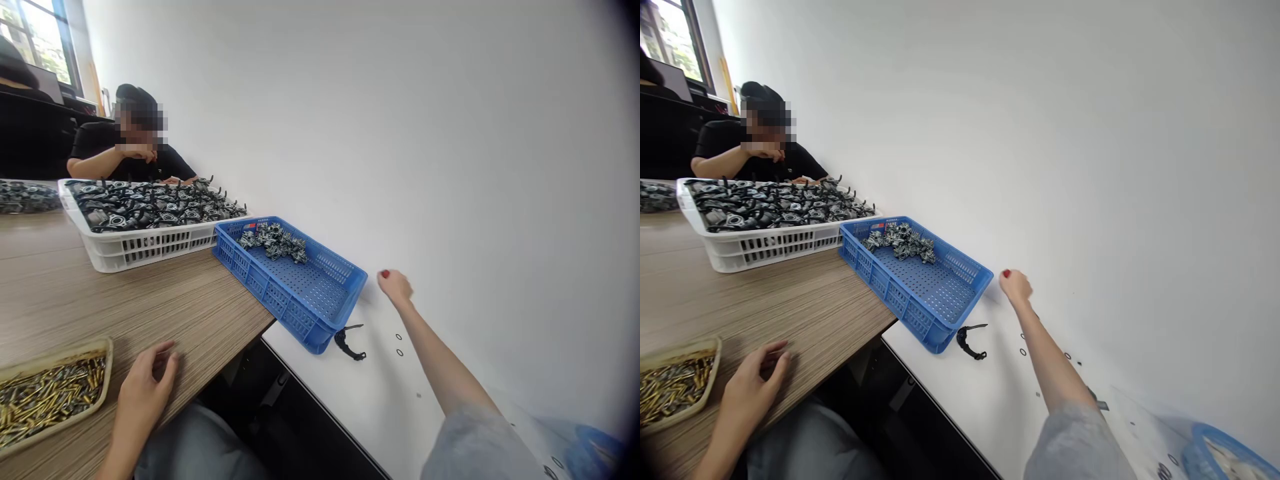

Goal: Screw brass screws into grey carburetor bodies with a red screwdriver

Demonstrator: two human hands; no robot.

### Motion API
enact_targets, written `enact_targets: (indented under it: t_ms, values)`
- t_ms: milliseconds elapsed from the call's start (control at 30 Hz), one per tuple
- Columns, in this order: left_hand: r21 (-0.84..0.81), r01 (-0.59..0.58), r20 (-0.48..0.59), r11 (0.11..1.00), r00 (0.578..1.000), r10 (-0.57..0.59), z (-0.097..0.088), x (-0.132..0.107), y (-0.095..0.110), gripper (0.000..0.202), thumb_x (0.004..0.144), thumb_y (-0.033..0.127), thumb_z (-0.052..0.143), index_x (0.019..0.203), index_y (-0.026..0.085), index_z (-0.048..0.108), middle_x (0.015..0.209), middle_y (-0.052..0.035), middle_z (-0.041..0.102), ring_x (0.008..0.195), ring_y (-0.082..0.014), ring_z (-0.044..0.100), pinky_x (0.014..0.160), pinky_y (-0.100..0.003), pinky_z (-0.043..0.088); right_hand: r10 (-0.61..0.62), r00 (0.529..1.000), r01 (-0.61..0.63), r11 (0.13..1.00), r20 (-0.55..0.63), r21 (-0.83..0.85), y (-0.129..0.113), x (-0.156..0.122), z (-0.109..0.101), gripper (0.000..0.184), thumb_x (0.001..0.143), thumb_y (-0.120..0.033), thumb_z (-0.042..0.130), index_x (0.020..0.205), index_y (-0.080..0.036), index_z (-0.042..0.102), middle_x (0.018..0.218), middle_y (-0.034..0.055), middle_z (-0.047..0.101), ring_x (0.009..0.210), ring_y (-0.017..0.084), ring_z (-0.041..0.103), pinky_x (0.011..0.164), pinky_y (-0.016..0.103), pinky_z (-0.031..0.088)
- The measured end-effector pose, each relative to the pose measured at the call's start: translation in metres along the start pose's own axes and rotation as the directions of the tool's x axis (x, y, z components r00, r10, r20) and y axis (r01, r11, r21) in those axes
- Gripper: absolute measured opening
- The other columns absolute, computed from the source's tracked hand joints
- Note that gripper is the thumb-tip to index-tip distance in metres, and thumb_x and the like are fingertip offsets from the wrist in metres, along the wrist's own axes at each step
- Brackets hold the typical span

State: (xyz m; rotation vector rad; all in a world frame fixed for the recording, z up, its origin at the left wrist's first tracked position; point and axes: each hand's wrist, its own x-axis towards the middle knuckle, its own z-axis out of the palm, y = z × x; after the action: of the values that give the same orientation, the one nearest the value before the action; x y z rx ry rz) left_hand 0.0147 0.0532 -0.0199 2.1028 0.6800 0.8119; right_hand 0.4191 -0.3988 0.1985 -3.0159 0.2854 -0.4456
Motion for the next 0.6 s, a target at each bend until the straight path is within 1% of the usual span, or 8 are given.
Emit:
enact_targets:
  t_ms: [100,167,233,333,467,600]
  values:
    - [-0.014,0.013,0.009,1.000,1.000,-0.013,0.000,0.001,-0.002,0.044,0.089,0.057,0.051,0.113,0.022,0.064,0.108,-0.0079,0.069,0.096,-0.0268,0.068,0.091,-0.044,0.054,-0.135,0.989,0.135,0.991,0.054,0.001,-0.076,0.006,0.006,0.038,0.099,-0.047,0.055,0.118,-0.016,0.065,0.113,0.0108,0.068,0.100,0.022,0.067,0.087,0.041,0.055]
    - [-0.024,0.019,0.011,1.000,1.000,-0.019,0.000,0.000,-0.002,0.044,0.090,0.058,0.050,0.112,0.023,0.064,0.109,-0.0072,0.069,0.096,-0.0265,0.068,0.091,-0.044,0.054,-0.227,0.969,0.229,0.973,0.100,-0.002,-0.122,0.005,0.014,0.036,0.098,-0.045,0.059,0.120,-0.016,0.063,0.117,0.0089,0.066,0.101,0.021,0.066,0.089,0.042,0.055]
    - [-0.034,0.018,0.006,0.999,1.000,-0.018,-0.001,-0.001,-0.002,0.043,0.090,0.058,0.051,0.111,0.023,0.064,0.109,-0.0068,0.069,0.096,-0.0263,0.068,0.091,-0.044,0.054,-0.313,0.938,0.317,0.949,0.150,0.000,-0.164,0.002,0.023,0.035,0.098,-0.042,0.060,0.122,-0.016,0.063,0.120,0.0088,0.065,0.103,0.021,0.065,0.089,0.043,0.056]
    - [-0.045,0.003,-0.004,0.999,1.000,-0.003,0.000,-0.004,-0.003,0.043,0.091,0.059,0.051,0.110,0.024,0.065,0.108,-0.0067,0.070,0.097,-0.0265,0.068,0.090,-0.043,0.055,-0.426,0.877,0.434,0.901,0.220,0.012,-0.224,-0.006,0.038,0.034,0.098,-0.040,0.061,0.124,-0.017,0.062,0.123,0.0092,0.064,0.104,0.021,0.065,0.089,0.043,0.056]
    - [-0.016,-0.034,-0.009,0.999,0.999,0.034,0.003,-0.007,-0.005,0.038,0.093,0.056,0.051,0.111,0.026,0.065,0.112,-0.0065,0.071,0.104,-0.0278,0.068,0.091,-0.044,0.056,-0.558,0.776,0.572,0.819,0.294,0.044,-0.301,-0.014,0.056,0.035,0.098,-0.040,0.061,0.125,-0.017,0.061,0.124,0.0092,0.063,0.105,0.021,0.064,0.090,0.043,0.056]
    - [0.021,-0.089,-0.063,0.996,0.994,0.090,0.007,-0.008,-0.008,0.032,0.094,0.053,0.052,0.110,0.029,0.066,0.110,-0.0051,0.073,0.101,-0.0273,0.070,0.086,-0.042,0.060,-0.654,0.679,0.674,0.736,0.333,0.071,-0.373,-0.022,0.074,0.034,0.098,-0.040,0.061,0.124,-0.018,0.062,0.124,0.0088,0.063,0.104,0.021,0.064,0.089,0.042,0.056]
